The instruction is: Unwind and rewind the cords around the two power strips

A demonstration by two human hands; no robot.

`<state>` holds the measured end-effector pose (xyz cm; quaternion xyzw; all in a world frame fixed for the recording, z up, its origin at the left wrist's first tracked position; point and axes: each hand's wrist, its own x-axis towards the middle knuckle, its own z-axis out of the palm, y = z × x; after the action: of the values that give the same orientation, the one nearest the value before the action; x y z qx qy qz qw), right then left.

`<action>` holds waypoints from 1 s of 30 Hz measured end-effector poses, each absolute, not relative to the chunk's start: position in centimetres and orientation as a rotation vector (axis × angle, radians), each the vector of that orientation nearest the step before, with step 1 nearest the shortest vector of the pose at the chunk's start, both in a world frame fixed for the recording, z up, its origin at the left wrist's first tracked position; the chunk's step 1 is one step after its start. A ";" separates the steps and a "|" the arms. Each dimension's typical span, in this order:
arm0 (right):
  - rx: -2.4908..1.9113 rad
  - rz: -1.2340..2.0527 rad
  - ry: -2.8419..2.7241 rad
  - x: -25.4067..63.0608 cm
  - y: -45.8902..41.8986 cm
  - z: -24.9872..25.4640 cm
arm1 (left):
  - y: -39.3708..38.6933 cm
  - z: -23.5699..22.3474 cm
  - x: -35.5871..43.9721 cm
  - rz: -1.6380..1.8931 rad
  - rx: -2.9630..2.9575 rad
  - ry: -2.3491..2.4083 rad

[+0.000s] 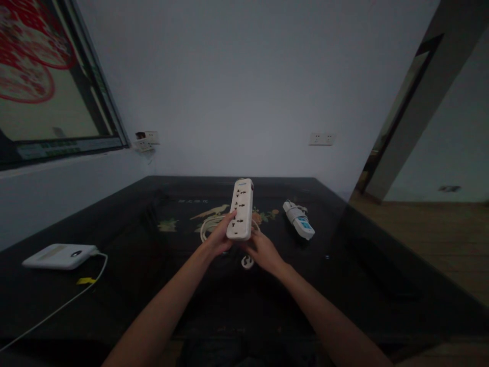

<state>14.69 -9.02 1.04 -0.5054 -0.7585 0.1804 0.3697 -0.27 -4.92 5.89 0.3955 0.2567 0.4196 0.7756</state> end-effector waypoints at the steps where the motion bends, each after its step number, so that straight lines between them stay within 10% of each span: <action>1: -1.274 0.487 -2.014 14.4 -9.0 0.9 | -5.0 6.0 -0.4 0.888 0.846 0.556; 18: -1.255 0.607 -2.362 19.5 -7.8 0.9 | -5.8 8.3 -3.6 0.743 0.832 0.182; 30: -1.347 0.130 -2.408 19.0 -7.7 0.6 | -6.2 7.6 -4.6 0.702 0.984 -0.074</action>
<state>18.99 -7.69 0.59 -0.4789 -0.8562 0.0463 0.1883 -4.56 -6.19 7.57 0.4624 -0.0349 0.3299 0.8223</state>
